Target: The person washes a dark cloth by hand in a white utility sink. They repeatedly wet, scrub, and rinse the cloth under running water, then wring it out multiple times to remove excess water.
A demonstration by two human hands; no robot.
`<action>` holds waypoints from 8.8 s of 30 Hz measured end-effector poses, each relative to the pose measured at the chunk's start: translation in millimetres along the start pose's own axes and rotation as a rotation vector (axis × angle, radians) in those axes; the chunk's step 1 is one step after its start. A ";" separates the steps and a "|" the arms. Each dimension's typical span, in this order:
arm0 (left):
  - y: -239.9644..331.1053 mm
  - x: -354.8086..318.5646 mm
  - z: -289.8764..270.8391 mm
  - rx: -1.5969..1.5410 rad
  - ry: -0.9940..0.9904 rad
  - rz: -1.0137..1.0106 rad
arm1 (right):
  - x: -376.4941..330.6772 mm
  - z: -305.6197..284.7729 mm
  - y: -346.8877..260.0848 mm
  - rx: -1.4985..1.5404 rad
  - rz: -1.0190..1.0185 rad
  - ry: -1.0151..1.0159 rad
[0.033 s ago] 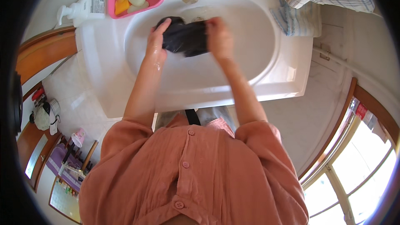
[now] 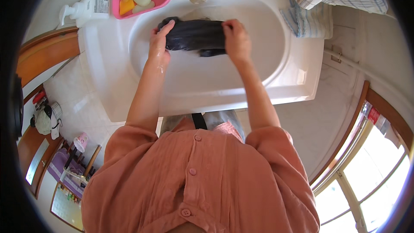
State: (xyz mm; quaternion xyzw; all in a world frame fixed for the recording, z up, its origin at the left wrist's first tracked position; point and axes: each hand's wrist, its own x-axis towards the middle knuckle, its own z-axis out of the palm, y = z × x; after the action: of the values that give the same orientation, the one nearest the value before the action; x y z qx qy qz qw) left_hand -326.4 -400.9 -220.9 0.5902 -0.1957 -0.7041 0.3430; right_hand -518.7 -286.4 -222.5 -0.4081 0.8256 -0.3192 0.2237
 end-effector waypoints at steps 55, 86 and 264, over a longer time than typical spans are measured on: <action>-5.4 -28.0 -31.9 0.290 -0.277 0.148 | 7.7 24.7 -0.9 -0.470 -0.114 -0.433; -55.3 -14.0 8.2 0.148 -0.173 -0.367 | 13.4 60.1 6.8 0.557 0.425 -0.300; 0.9 -26.5 -16.4 -0.346 -0.539 -0.591 | -41.8 -15.5 -97.9 -0.120 -0.847 -0.275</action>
State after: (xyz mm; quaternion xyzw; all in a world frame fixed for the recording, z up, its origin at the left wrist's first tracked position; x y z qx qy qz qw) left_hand -308.6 -380.5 -205.5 0.3498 0.0201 -0.9233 0.1573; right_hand -452.8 -292.2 -137.7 -0.7610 0.5651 -0.2771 0.1570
